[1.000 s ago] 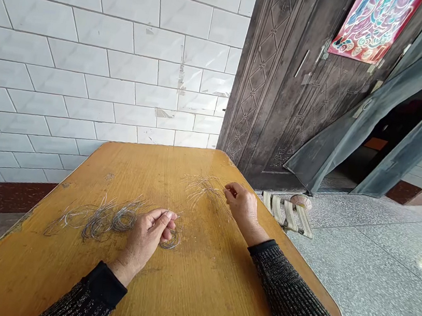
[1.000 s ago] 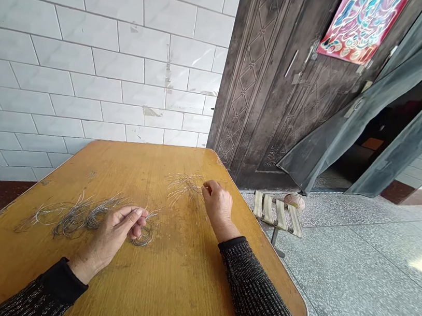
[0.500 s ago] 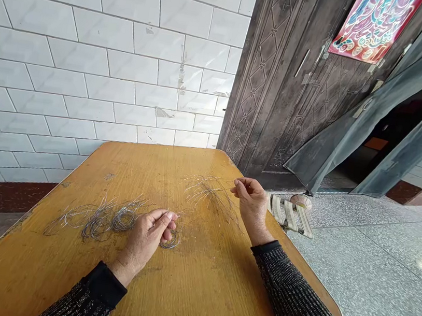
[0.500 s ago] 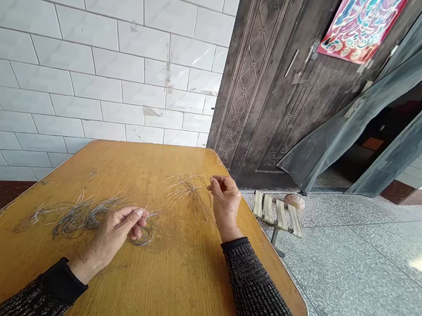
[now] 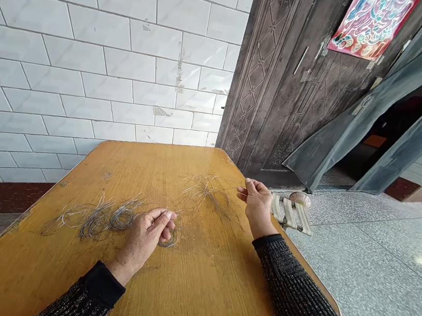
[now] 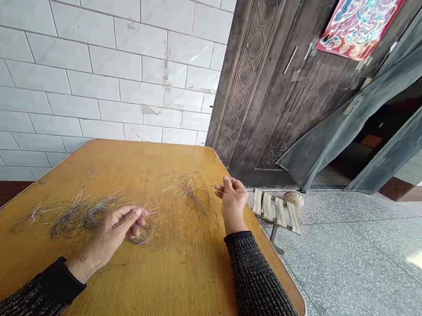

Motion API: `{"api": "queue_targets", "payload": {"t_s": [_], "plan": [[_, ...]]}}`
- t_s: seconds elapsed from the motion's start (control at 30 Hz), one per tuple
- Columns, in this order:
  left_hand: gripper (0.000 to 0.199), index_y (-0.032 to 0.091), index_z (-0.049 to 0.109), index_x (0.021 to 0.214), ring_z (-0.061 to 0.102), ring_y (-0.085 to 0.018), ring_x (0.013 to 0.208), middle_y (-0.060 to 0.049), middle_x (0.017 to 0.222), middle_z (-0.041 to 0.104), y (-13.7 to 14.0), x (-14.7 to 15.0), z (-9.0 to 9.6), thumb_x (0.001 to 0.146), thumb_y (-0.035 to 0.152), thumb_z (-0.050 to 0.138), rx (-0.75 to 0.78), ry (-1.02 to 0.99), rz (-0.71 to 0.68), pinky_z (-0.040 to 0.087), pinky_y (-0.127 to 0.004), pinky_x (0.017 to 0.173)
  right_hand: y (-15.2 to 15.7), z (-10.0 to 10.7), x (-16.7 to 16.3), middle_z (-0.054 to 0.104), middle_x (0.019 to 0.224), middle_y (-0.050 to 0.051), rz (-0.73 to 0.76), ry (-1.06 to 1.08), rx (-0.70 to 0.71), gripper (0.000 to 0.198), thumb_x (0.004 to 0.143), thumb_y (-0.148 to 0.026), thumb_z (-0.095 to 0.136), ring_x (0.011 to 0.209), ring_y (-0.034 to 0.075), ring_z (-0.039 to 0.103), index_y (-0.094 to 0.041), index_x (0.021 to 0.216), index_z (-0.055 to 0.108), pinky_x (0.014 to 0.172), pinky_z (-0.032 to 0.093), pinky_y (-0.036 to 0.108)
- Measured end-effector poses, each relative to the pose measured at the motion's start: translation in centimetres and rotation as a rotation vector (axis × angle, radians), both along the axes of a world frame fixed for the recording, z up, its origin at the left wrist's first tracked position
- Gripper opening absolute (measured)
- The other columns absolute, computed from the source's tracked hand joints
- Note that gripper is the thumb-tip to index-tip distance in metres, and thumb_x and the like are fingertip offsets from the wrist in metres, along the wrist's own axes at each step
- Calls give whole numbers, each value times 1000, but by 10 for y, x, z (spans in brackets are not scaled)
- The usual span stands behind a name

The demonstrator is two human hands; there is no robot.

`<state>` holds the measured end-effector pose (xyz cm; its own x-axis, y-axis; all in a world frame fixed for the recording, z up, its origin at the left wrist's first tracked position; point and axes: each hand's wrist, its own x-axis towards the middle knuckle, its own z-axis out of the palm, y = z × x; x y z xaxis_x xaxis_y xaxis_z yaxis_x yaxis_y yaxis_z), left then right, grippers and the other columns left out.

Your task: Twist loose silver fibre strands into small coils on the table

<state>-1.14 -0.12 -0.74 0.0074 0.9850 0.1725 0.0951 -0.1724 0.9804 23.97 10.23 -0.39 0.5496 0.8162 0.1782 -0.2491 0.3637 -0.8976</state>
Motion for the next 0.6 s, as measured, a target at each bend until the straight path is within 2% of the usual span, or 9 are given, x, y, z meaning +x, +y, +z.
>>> {"api": "queue_targets", "payload": {"t_s": [0.2, 0.33, 0.53, 0.6], "plan": [[29, 14, 63, 74, 50, -10, 47, -3, 64, 59, -1, 2, 3, 76, 41, 51, 6, 6, 16, 40, -21, 43, 17, -17, 12, 50, 50, -8, -9, 108, -52, 26, 71, -34, 67, 47, 7, 60, -19, 67, 46, 43, 52, 14], [28, 14, 62, 73, 50, -10, 47, -2, 63, 59, -1, 2, 3, 75, 40, 52, -4, -4, 24, 40, -21, 43, 22, -18, 13, 51, 51, -7, 46, 148, -73, 22, 75, -26, 63, 49, 7, 61, -19, 63, 47, 45, 52, 13], [28, 14, 63, 74, 50, -9, 47, -2, 64, 57, -2, 1, 4, 76, 39, 51, -14, -6, 8, 39, -21, 44, 14, -9, 8, 60, 62, -3, 190, 131, -55, 13, 68, -13, 68, 61, 8, 65, -16, 66, 56, 52, 53, 12], [27, 14, 63, 74, 50, -9, 48, -2, 64, 57, -2, 1, 4, 76, 39, 52, -13, -12, 2, 38, -21, 44, 10, -6, 6, 61, 63, -3, 221, 114, -53, 10, 67, -11, 68, 59, 8, 65, -14, 69, 59, 50, 53, 13]]}}
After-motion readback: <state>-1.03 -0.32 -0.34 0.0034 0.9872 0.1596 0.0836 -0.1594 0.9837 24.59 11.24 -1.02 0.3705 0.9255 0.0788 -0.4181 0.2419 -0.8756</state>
